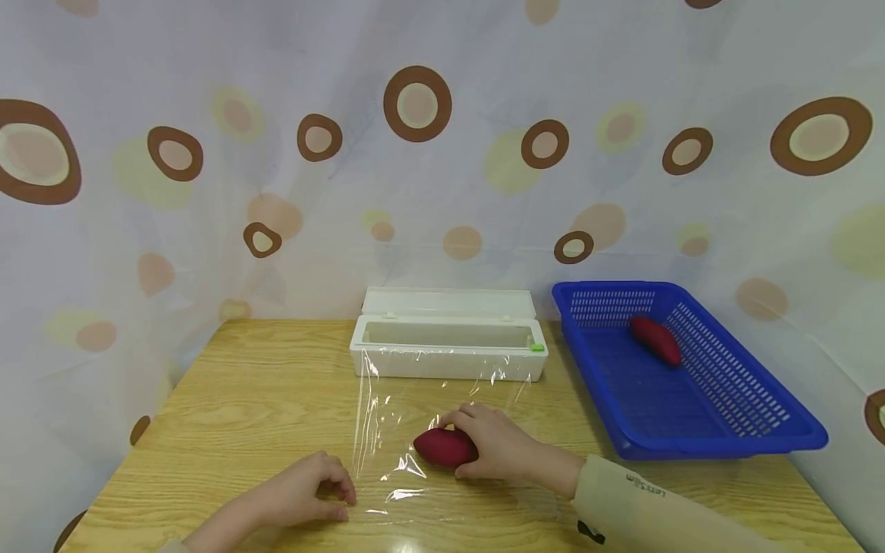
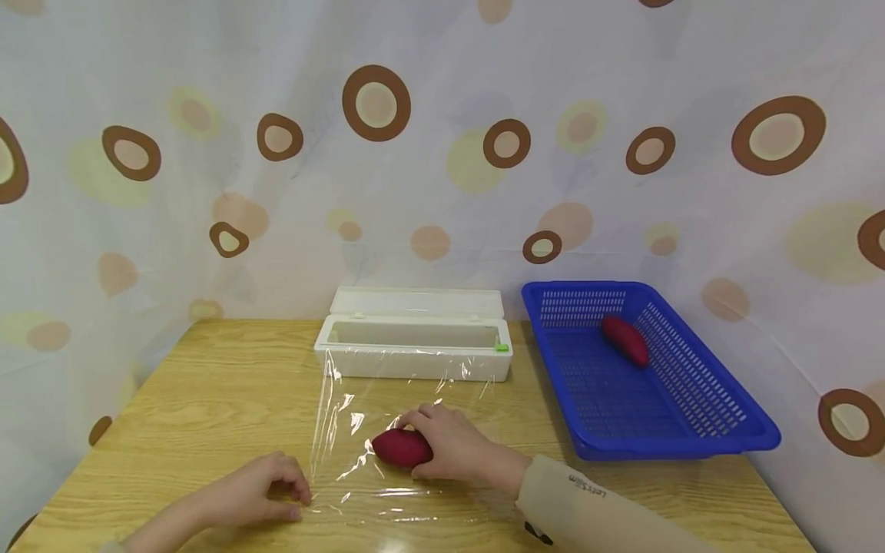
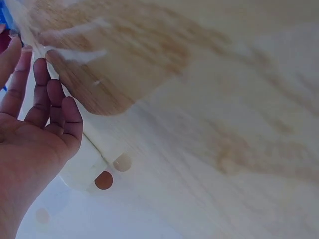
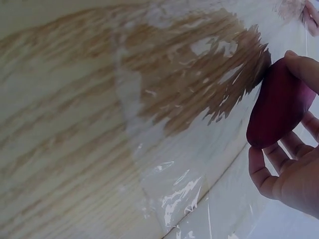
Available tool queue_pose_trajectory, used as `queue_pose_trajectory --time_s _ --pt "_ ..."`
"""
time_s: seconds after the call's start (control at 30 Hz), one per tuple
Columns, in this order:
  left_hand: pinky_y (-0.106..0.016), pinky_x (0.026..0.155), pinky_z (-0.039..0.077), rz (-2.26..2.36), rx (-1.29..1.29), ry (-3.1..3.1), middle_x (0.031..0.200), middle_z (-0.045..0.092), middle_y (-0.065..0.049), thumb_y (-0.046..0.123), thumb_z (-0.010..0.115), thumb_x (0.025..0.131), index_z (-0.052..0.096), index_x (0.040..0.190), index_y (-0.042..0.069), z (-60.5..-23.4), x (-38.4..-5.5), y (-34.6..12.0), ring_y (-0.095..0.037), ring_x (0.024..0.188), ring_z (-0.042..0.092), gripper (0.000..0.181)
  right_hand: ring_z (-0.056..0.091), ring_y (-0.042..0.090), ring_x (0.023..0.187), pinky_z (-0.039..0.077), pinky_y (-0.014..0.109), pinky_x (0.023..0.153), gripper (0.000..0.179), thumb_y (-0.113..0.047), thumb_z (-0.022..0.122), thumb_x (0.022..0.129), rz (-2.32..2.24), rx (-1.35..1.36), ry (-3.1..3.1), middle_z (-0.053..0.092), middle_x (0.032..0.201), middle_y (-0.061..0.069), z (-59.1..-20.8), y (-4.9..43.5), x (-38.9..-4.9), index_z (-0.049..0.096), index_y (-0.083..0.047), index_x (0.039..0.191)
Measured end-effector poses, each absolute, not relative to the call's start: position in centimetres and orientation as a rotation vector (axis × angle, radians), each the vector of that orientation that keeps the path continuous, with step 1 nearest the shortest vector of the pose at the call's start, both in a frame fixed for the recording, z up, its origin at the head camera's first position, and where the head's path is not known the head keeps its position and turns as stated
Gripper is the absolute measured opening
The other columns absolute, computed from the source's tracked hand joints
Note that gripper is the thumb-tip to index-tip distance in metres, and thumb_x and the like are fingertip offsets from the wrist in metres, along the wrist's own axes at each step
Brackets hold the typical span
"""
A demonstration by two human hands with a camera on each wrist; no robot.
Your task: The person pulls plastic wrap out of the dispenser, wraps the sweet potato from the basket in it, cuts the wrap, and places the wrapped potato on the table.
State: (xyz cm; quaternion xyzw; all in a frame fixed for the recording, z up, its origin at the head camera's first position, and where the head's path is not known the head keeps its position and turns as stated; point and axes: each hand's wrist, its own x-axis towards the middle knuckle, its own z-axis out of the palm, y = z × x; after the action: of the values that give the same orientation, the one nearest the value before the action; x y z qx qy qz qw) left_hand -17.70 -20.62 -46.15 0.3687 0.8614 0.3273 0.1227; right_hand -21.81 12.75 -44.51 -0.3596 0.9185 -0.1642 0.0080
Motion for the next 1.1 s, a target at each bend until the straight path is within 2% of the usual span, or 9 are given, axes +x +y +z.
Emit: queue_pose_trajectory --time_s 0.23,0.57,0.8,0.93,1.1 --pt "-0.023 0.078 0.048 0.954 1.084 2.520 0.090 0.060 0.018 0.035 0.070 0.083 0.068 0.089 0.023 -45.76 -17.60 -20.49 0.001 0.087 0.051 0.014 0.054 0.020 0.104 0.044 0.044 0.088 0.062 -0.034 0.083 0.068 -0.538 -1.119 2.866 0.056 0.113 0.000 -44.65 12.94 -21.79 0.053 -0.024 0.122" --pt "-0.026 0.076 0.048 1.048 1.135 2.524 0.086 0.060 0.018 0.023 0.069 0.086 0.069 0.087 0.024 -45.53 -17.56 -20.44 0.000 0.085 0.053 0.002 0.053 0.018 0.107 0.043 0.044 0.089 0.066 -0.037 0.082 0.068 -0.533 -1.127 2.853 0.055 0.119 -0.001 -44.76 13.24 -21.74 0.051 -0.028 0.126" --pt "-0.024 0.072 0.046 1.058 1.116 2.554 0.085 0.060 0.020 0.028 0.064 0.089 0.070 0.085 0.022 -45.27 -17.55 -20.22 -0.001 0.083 0.051 0.009 0.051 0.017 0.112 0.042 0.046 0.092 0.066 -0.037 0.082 0.070 -0.589 -1.127 2.849 0.053 0.124 -0.002 -44.83 13.67 -21.75 0.051 -0.027 0.128" --pt "-0.024 0.072 0.046 1.068 1.079 2.560 0.085 0.060 0.019 0.031 0.063 0.090 0.070 0.085 0.022 -45.13 -17.61 -20.11 0.000 0.084 0.050 0.012 0.050 0.016 0.114 0.041 0.046 0.094 0.064 -0.036 0.081 0.071 -0.607 -1.146 2.861 0.053 0.123 -0.002 -44.82 13.73 -21.82 0.052 -0.027 0.127" --pt "-0.024 0.070 0.045 1.069 1.048 2.569 0.085 0.060 0.020 0.032 0.062 0.090 0.070 0.084 0.023 -45.17 -17.71 -20.11 0.000 0.082 0.050 0.013 0.053 0.017 0.113 0.043 0.045 0.093 0.053 -0.031 0.075 0.078 -0.584 -1.186 2.882 0.055 0.123 -0.001 -44.79 13.73 -21.84 0.053 -0.024 0.125"
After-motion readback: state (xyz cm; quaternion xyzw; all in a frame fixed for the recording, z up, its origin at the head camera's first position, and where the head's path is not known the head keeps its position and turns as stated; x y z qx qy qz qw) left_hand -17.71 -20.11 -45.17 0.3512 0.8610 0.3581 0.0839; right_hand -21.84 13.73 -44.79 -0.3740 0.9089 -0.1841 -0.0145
